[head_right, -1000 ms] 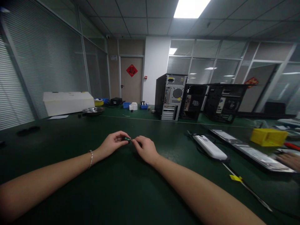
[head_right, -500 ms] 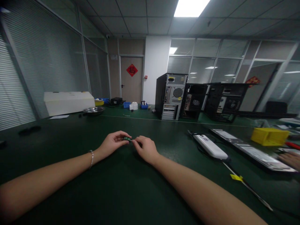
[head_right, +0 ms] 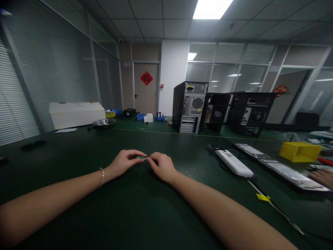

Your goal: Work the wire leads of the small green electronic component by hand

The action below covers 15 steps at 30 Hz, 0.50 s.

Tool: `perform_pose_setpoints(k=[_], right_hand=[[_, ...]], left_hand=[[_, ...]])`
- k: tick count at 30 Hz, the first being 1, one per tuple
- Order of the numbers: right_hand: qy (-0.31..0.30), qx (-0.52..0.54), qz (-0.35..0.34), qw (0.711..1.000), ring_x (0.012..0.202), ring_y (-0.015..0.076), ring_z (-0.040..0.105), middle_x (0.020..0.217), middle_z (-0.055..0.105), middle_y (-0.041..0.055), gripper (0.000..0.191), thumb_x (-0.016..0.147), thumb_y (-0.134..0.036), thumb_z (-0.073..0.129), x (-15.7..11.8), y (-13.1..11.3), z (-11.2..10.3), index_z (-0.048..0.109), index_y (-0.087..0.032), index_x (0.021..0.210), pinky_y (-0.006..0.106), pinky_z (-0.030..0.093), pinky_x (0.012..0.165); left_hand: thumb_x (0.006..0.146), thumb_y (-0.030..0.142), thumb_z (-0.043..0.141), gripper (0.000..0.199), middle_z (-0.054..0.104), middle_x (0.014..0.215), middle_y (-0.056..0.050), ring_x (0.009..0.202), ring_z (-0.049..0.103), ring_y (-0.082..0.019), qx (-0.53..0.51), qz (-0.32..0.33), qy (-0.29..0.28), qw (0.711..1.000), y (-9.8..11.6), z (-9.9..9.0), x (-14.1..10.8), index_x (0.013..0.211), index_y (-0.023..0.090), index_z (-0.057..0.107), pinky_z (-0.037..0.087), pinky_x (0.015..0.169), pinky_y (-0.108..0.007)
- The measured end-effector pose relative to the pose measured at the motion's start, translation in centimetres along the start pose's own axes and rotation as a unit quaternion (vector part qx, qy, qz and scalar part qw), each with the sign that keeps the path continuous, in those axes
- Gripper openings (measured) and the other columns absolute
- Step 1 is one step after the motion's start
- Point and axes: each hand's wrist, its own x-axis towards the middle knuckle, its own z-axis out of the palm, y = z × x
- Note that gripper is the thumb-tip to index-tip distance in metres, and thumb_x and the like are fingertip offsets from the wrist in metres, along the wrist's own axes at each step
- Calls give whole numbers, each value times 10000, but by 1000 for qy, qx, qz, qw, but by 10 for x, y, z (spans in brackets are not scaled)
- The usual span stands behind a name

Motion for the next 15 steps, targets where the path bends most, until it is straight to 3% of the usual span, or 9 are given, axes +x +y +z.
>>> perform_pose_setpoints(k=[4,11,15], right_hand=[[-3,-2,9,1000,722,140,526,772,590,25,271,910,-332,424,0,-1,-1,638,-187,830,245,378,658],[-2,18,-3,1000,721,133,528,769,594,17,292,923,-342,405,0,0,0,625,-183,816,234,376,653],[2,28,-8,1000,722,127,527,764,590,11,313,929,-357,392,1,-1,1,612,-180,794,226,369,648]], left_hand=[[752,245,640,198,704,976,-47,936,631,-223,27,6,11,1000,1,0,-1,938,215,704,485,858,-361],[697,170,687,227,720,926,-65,856,664,-207,-125,-58,-4,990,-10,7,4,923,151,696,517,826,-364],[693,160,691,220,723,889,-63,809,667,-191,-154,-70,-6,986,-7,10,4,911,138,697,522,818,-361]])
